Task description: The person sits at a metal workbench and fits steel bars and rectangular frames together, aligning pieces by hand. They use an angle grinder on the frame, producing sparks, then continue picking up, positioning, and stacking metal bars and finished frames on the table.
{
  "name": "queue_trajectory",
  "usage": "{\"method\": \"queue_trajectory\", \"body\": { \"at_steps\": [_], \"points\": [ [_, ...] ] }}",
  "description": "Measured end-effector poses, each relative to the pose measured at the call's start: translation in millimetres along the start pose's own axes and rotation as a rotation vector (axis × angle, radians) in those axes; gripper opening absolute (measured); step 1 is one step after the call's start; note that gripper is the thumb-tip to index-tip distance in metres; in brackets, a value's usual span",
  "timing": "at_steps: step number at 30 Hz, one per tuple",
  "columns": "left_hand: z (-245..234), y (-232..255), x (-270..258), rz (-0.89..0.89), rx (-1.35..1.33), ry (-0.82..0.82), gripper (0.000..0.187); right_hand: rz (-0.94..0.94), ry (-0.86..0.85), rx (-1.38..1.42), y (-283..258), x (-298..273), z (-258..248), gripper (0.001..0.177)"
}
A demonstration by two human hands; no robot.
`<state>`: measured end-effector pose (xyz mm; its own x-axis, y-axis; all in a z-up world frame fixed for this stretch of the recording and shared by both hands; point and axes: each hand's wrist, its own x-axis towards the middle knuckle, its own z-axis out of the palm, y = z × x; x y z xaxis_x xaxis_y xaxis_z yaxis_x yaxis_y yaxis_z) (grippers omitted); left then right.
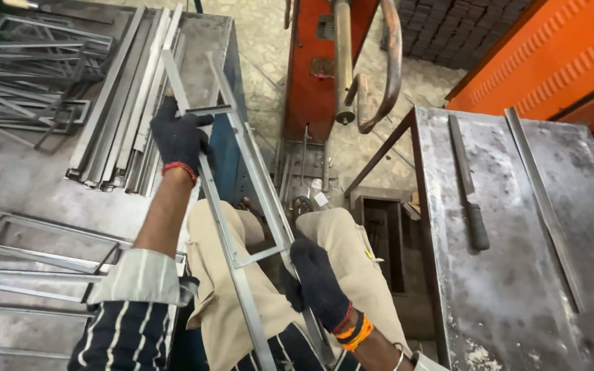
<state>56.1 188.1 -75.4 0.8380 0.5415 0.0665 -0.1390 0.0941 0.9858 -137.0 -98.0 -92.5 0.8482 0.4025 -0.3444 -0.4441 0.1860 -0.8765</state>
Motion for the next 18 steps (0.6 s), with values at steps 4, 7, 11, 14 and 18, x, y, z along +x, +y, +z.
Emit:
{"method": "queue_trajectory", "body": {
  "at_steps": [4, 7, 11, 14, 18],
  "points": [
    [22, 2, -10, 0.031, -0.067, -0.032, 0.05, -0.015, 0.046, 0.039, -21, -6, 4, 0.051],
    [36, 3, -13, 0.055, -0.06, 0.007, 0.051, -0.09, -0.018, 0.021, -30, -16, 2, 0.059],
    [50, 29, -55, -0.056, -0.178, -0.111, 0.034, -0.176, 0.007, 0.085, -35, -24, -5, 0.057],
    [59, 71, -129, -0.15, -0.259, -0.206, 0.041, -0.138, 0.162, 0.096, -42, -38, -8, 0.05],
    [62, 81, -216, -0.091, -0.241, -0.291, 0.062, -0.196, 0.223, 0.173, -29, -64, -21, 0.047]
  ]
}}
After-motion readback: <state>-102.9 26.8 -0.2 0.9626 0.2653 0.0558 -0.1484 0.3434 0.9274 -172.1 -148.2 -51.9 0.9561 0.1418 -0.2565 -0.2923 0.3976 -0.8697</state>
